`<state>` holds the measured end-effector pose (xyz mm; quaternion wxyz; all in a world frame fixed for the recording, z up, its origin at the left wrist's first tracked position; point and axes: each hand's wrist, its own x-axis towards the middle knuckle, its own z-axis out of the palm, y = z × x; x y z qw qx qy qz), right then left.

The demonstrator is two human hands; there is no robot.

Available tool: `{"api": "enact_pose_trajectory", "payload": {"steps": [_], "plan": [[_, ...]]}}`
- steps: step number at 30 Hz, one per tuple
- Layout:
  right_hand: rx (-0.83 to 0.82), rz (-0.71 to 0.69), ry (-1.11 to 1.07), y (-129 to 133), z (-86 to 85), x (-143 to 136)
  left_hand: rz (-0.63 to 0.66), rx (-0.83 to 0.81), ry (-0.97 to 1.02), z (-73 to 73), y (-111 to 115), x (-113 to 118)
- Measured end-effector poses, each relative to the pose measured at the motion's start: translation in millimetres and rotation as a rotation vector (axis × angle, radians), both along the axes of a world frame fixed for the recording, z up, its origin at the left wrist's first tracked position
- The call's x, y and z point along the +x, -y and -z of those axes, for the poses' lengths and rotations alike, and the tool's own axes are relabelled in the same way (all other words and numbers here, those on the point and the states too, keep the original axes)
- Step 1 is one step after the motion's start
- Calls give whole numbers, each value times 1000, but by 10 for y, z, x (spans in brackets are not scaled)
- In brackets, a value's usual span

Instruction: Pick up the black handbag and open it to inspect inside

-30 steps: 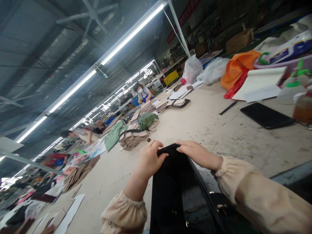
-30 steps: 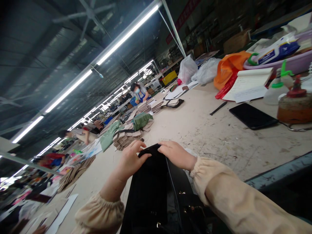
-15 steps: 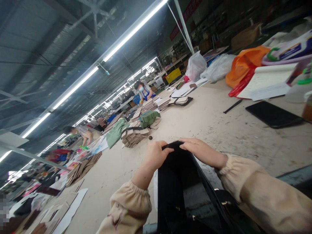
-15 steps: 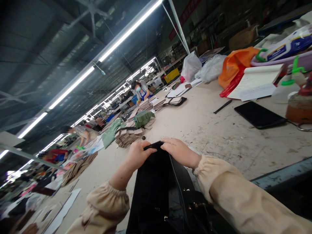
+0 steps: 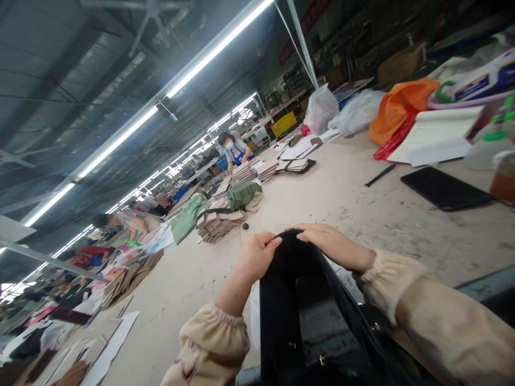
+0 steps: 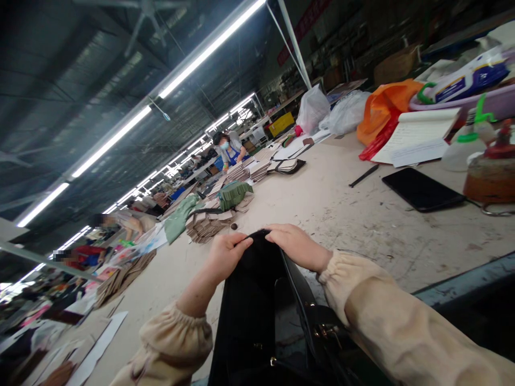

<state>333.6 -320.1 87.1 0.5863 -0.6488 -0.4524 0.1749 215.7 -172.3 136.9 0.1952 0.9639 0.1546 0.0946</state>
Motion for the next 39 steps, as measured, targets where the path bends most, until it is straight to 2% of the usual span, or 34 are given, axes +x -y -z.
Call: {"api": "enact_pose_trajectory", "payload": {"steps": [8, 12, 15, 18, 21, 29, 34, 39], "plan": [[16, -8, 38, 17, -14, 35, 55, -52, 9, -40, -28, -19], [23, -5, 89, 24, -7, 42, 123, -223, -34, -73, -61, -46], [20, -4, 104, 21, -7, 41, 35, -390, -104, -64, -82, -39], [27, -6, 112, 20, -1, 61, -56, -455, -133, -40, -71, -4], [52, -23, 136, 28, 14, 94, -92, -424, -114, -19, -45, 40], [55, -36, 202, 43, 16, 90, -69, -81, -79, -17, 28, 115], [50, -30, 177, 48, 14, 108, -26, -91, -44, -16, 67, 121], [48, -30, 145, 45, -7, 106, -57, -207, -26, 25, 19, 110]]}}
